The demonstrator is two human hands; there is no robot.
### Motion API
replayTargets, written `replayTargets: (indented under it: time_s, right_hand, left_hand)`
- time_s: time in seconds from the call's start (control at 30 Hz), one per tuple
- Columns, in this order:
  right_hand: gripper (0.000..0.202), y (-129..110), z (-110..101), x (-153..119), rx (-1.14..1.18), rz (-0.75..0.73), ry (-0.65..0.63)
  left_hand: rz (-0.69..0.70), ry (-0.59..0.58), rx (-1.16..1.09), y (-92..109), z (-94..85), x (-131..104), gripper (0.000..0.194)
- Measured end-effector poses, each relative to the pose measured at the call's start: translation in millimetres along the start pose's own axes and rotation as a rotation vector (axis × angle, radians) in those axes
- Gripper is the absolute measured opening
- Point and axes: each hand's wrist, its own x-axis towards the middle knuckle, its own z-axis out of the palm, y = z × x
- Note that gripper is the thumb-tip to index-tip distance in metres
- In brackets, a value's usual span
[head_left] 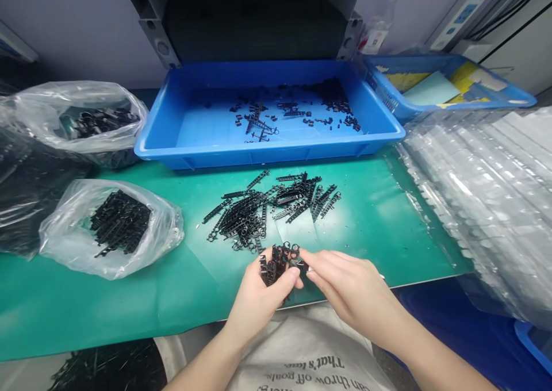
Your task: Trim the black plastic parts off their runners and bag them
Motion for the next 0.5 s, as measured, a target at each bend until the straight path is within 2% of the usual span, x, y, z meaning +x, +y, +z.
replayTargets:
  time_s: [0.23, 0.5]
  right_hand:
    - [0.035, -1, 3, -1, 0.015, -0.007, 0.007]
    - [0.037, -3, 15, -2, -0.046, -0.001, 0.098]
  left_hand:
    - [0.060, 0.064, 0.051, -4, 2.9, 0, 0.013]
    - [0.049, 0.119, -0.013, -16, 3.5, 0, 0.015]
